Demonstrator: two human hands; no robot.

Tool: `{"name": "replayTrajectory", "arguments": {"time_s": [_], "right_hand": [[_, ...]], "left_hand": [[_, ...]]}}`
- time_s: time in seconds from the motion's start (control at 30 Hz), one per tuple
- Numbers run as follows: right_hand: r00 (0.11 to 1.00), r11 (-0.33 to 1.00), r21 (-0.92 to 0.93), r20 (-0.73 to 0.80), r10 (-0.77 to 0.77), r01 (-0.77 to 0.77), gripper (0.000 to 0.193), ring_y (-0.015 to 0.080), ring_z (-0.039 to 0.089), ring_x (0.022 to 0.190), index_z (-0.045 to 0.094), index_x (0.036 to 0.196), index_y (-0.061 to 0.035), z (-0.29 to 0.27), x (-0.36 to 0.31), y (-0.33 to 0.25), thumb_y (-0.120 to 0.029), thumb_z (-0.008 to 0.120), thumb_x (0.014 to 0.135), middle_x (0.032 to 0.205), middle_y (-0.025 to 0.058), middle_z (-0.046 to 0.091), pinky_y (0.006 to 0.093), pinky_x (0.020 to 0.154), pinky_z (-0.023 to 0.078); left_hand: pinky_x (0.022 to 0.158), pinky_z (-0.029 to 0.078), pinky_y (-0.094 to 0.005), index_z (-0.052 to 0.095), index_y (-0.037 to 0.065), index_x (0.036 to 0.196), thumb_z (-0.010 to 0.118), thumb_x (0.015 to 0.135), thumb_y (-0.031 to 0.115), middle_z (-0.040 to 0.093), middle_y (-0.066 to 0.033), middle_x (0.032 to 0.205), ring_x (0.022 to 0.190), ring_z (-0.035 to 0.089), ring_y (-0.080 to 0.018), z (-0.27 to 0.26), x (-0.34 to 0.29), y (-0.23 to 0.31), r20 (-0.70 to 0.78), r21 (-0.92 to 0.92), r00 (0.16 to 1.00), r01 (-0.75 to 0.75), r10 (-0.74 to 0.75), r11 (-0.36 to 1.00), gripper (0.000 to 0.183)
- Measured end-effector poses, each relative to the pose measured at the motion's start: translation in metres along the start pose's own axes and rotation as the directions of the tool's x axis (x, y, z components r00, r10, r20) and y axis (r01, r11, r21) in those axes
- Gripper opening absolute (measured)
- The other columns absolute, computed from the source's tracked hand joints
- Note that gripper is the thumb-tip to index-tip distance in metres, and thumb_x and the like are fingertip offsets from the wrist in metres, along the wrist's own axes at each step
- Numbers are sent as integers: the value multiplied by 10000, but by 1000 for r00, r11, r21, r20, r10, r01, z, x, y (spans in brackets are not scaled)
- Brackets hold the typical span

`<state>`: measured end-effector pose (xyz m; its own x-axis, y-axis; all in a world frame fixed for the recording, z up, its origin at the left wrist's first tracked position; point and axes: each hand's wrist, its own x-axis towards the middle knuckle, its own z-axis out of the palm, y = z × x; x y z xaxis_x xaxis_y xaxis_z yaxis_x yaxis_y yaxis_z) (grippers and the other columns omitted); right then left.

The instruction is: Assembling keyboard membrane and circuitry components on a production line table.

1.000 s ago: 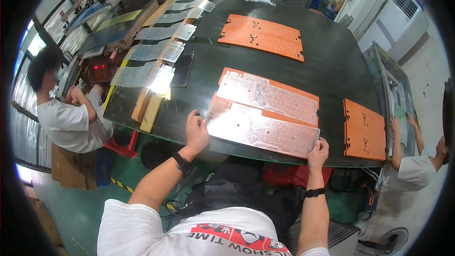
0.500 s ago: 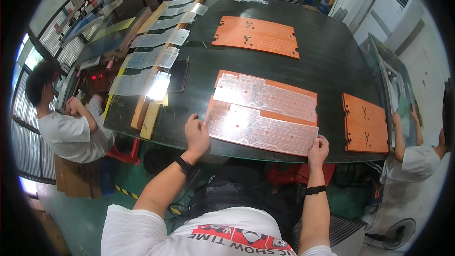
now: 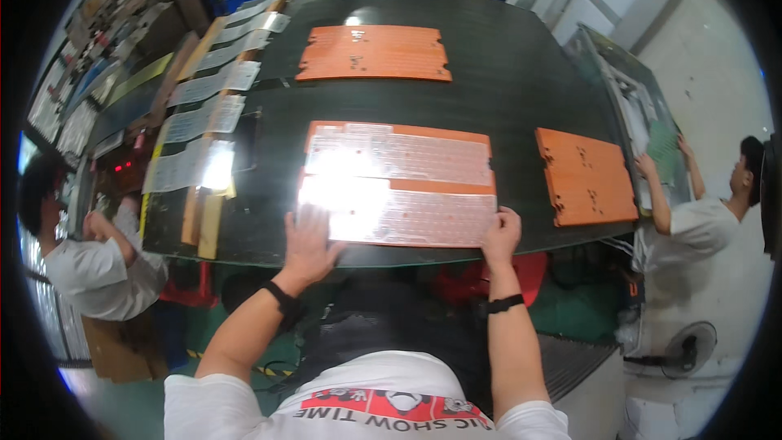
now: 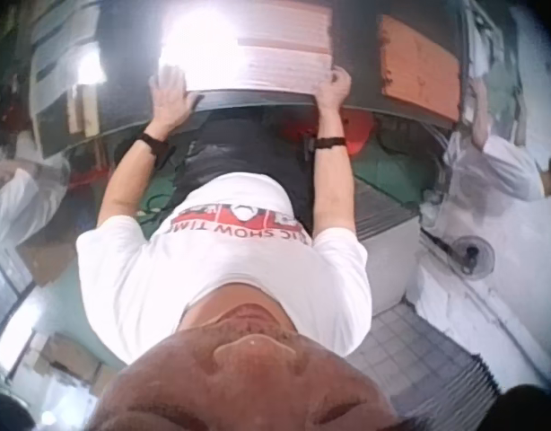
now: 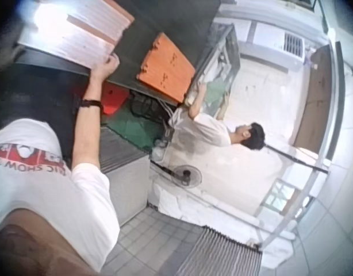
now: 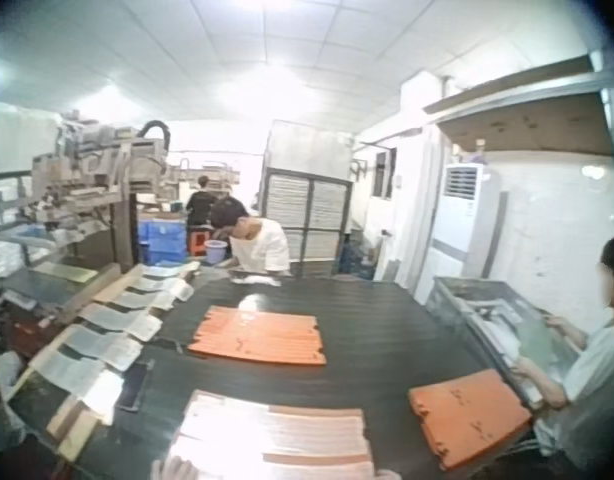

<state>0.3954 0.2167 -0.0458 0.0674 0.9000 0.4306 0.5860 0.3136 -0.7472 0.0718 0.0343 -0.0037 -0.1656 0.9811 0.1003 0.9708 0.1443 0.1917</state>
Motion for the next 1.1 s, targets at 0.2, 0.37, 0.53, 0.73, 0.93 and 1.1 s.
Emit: {"name": "replayTrajectory", "arguments": {"time_s": [0.2,0.37,0.53,0.73,0.93,1.1], "right_hand": [[1000,998,-66,6,-14,14,47,365,521,1016,559,782,21,0,-3,-6,-18,536,794,1056,218,544,428,902,406],[999,987,-161,41,17,-10,65,376,488,1064,552,789,41,0,-2,-7,-23,539,796,1094,230,514,434,933,382],[1000,979,-203,25,17,-12,134,394,468,1088,552,912,43,-1,-4,-8,-25,537,798,1111,243,507,437,953,369],[862,888,-211,409,-300,409,503,429,386,1214,455,1256,39,-16,-17,-32,-171,588,818,1292,258,431,482,1035,295],[704,758,-275,633,-321,592,610,447,362,1230,439,1288,23,-34,-7,-45,-335,598,820,1337,244,399,524,1050,248],[756,800,-474,653,40,367,657,449,339,1254,444,1239,114,-14,8,-86,-351,613,808,1350,281,376,523,1055,248]], "left_hand": [[1009,195,-604,375,-84,1295,605,816,383,380,-257,1362,1299,302,-417,11,-2,-8,-147,41,982,-116,121,992,707],[1011,196,-597,378,-83,1292,604,818,383,377,-254,1366,1300,302,-418,11,-1,-4,-129,22,986,-106,108,994,702],[998,215,-597,370,-71,1300,610,807,386,367,-256,1369,1295,298,-423,9,-2,-2,-139,3,987,-86,85,996,714],[993,223,-601,378,-56,1299,617,795,412,352,-277,1368,1293,294,-429,3,-2,-2,-110,16,992,-54,55,998,728],[1000,217,-607,372,-65,1302,623,789,430,340,-285,1373,1304,278,-430,-1,1,-3,-84,22,996,-37,38,999,757],[1026,198,-585,357,-91,1305,625,781,457,328,-285,1383,1321,254,-421,-3,16,19,36,46,999,1,-3,999,804]]}}
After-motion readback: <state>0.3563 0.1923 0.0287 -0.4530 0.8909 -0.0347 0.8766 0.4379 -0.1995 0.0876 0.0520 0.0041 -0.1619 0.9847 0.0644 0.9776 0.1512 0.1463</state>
